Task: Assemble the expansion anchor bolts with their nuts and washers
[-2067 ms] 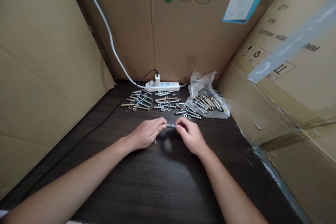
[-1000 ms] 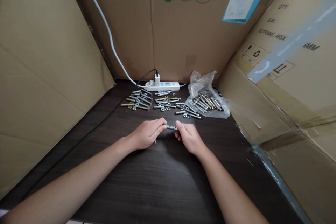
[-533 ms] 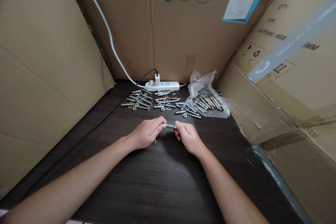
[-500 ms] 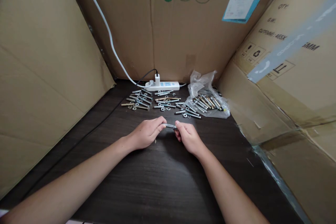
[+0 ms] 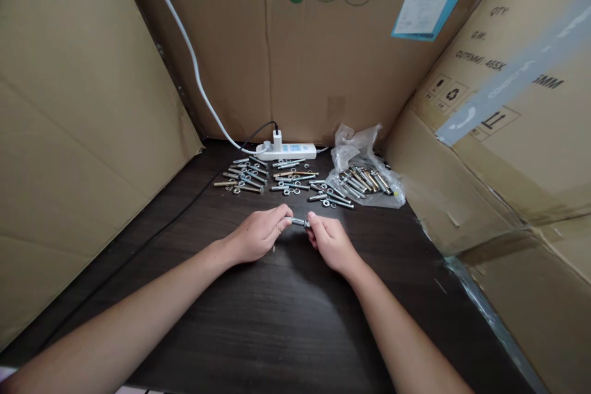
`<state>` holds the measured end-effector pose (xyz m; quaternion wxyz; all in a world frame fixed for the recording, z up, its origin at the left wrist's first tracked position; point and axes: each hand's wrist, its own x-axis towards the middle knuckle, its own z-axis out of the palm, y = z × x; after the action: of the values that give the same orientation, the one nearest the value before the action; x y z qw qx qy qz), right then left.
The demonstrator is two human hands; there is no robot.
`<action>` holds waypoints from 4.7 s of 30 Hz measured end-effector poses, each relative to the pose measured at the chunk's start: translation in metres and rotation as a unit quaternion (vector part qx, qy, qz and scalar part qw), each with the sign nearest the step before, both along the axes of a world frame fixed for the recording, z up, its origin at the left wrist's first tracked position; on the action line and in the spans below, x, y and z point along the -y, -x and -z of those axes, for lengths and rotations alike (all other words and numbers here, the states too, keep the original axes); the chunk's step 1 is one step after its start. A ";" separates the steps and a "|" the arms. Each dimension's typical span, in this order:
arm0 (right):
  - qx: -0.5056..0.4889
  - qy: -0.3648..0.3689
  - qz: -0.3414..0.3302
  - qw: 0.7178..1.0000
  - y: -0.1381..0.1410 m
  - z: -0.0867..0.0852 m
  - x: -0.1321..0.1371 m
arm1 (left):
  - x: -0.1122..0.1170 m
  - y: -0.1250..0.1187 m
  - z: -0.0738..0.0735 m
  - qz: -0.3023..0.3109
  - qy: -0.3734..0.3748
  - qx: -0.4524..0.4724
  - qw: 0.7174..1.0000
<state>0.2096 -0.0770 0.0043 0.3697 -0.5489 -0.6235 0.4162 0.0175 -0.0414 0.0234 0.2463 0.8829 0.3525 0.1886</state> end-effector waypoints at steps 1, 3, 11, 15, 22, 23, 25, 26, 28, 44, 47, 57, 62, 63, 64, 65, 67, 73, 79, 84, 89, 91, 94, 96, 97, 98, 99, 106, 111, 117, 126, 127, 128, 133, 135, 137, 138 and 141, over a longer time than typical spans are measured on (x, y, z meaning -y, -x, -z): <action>0.009 0.002 0.004 1.000 -0.001 0.000 0.000 | 0.000 0.000 0.000 -0.001 -0.001 -0.001 1.000; 0.015 -0.006 0.006 1.000 -0.002 0.000 0.000 | 0.000 0.000 0.001 -0.004 -0.004 -0.002 1.000; 0.016 0.002 -0.003 1.000 0.000 0.001 -0.001 | 0.000 0.000 -0.001 -0.005 -0.003 -0.006 1.000; 0.036 0.025 0.023 0.999 0.000 0.000 -0.001 | 0.001 0.000 0.000 0.001 0.003 -0.008 1.000; -0.017 -0.016 -0.013 1.000 0.002 -0.002 0.000 | 0.001 0.000 0.001 0.002 -0.006 0.000 1.000; -0.033 0.002 -0.009 0.999 0.003 -0.002 0.000 | 0.001 0.000 0.000 0.001 -0.006 0.001 1.000; -0.055 0.041 0.002 0.998 0.005 -0.001 0.000 | 0.001 0.000 0.000 0.002 -0.005 0.001 1.000; -0.060 0.056 0.008 0.997 0.005 -0.001 0.000 | 0.002 0.000 0.000 0.005 -0.004 0.001 1.000; -0.061 0.058 0.017 0.996 0.004 -0.002 0.001 | 0.002 0.000 -0.001 0.008 -0.002 0.001 1.000; -0.070 0.077 0.028 0.994 0.006 -0.006 0.000 | 0.003 -0.001 -0.002 0.006 -0.008 -0.005 1.000; -0.098 0.065 0.026 0.993 0.003 -0.009 0.001 | 0.003 -0.001 -0.003 0.000 -0.003 -0.010 1.000; -0.167 -0.050 0.005 0.985 0.015 -0.010 0.007 | 0.003 -0.001 0.002 0.013 0.028 0.014 0.999; -0.139 -0.105 0.042 0.984 0.025 0.000 0.010 | 0.002 -0.001 -0.001 0.021 0.017 -0.011 1.000; -0.119 -0.114 0.054 0.985 0.026 0.001 0.010 | 0.003 -0.001 -0.001 0.022 0.016 -0.018 0.999; -0.094 -0.124 0.065 0.986 0.026 0.001 0.010 | 0.003 -0.002 -0.001 0.022 0.016 -0.023 0.999; -0.063 -0.136 0.074 0.986 0.026 -0.001 0.010 | 0.003 -0.002 -0.001 0.023 0.019 -0.026 0.999; 0.002 -0.165 0.096 0.982 0.022 -0.005 0.008 | 0.005 -0.003 -0.001 0.031 0.024 -0.028 0.999; 0.266 -0.222 0.196 0.917 -0.044 -0.022 -0.030 | 0.007 -0.001 -0.005 0.043 0.024 -0.024 0.998; 0.435 -0.098 0.319 0.836 -0.131 -0.030 -0.084 | 0.003 0.002 -0.002 0.031 0.002 -0.010 0.999; 0.491 -0.021 0.307 0.815 -0.146 -0.023 -0.104 | 0.002 0.003 0.000 0.028 0.001 -0.005 1.000; 0.476 -0.040 0.298 0.827 -0.154 -0.013 -0.102 | 0.001 0.003 -0.001 0.022 0.004 -0.003 1.000; 0.462 -0.049 0.289 0.837 -0.157 -0.011 -0.099 | 0.001 0.003 0.000 0.022 0.004 -0.003 1.000; 0.448 -0.075 0.287 0.843 -0.154 -0.014 -0.090 | 0.001 0.003 0.000 0.014 -0.002 -0.004 1.000; 0.438 -0.117 0.298 0.840 -0.143 -0.018 -0.084 | -0.001 0.004 0.001 0.011 -0.007 -0.002 1.000; 0.431 -0.140 0.300 0.840 -0.134 -0.020 -0.081 | -0.001 0.004 0.001 0.010 -0.009 -0.001 1.000; 0.419 -0.158 0.292 0.845 -0.122 -0.022 -0.078 | -0.002 0.004 0.002 0.010 -0.010 0.000 1.000; 0.404 -0.166 0.272 0.857 -0.110 -0.023 -0.074 | -0.003 0.004 0.003 0.009 -0.011 0.001 1.000; 0.412 -0.171 0.119 0.887 -0.056 -0.017 -0.046 | -0.005 0.004 0.005 0.015 -0.023 0.012 1.000; 0.437 -0.114 0.127 0.883 -0.082 -0.009 -0.031 | -0.006 0.004 0.005 0.018 -0.009 0.006 1.000; 0.379 -0.107 0.088 0.915 -0.089 -0.002 -0.035 | -0.006 0.003 0.005 0.015 0.002 0.003 1.000; 0.388 -0.063 0.095 0.915 -0.089 -0.002 -0.035 | -0.007 0.004 0.005 0.022 0.003 -0.008 1.000; 0.384 -0.065 0.093 0.916 -0.089 -0.003 -0.035 | -0.007 0.004 0.005 0.023 0.004 -0.009 1.000; 0.381 -0.073 0.092 0.917 -0.089 -0.005 -0.034 | -0.007 0.004 0.005 0.022 0.005 -0.009 1.000; 0.364 -0.101 0.124 0.917 -0.088 -0.010 -0.032 | -0.007 0.003 0.005 0.018 0.013 -0.010 1.000; 0.363 -0.105 0.139 0.915 -0.088 -0.010 -0.033 | -0.007 0.003 0.006 0.017 0.013 -0.010 1.000; 0.367 -0.110 0.148 0.912 -0.087 -0.009 -0.034 | -0.008 0.003 0.006 0.019 0.010 -0.009 1.000; 0.369 -0.113 0.151 0.910 -0.086 -0.009 -0.035 | -0.008 0.003 0.006 0.021 0.007 -0.010 1.000; 0.378 -0.117 0.154 0.905 -0.084 -0.008 -0.035 | -0.009 0.003 0.006 0.018 -0.014 -0.013 1.000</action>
<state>0.2940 -0.0417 0.0121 0.2273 -0.7071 -0.6684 0.0397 0.0149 -0.0319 0.0172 0.2323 0.8949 0.3372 0.1776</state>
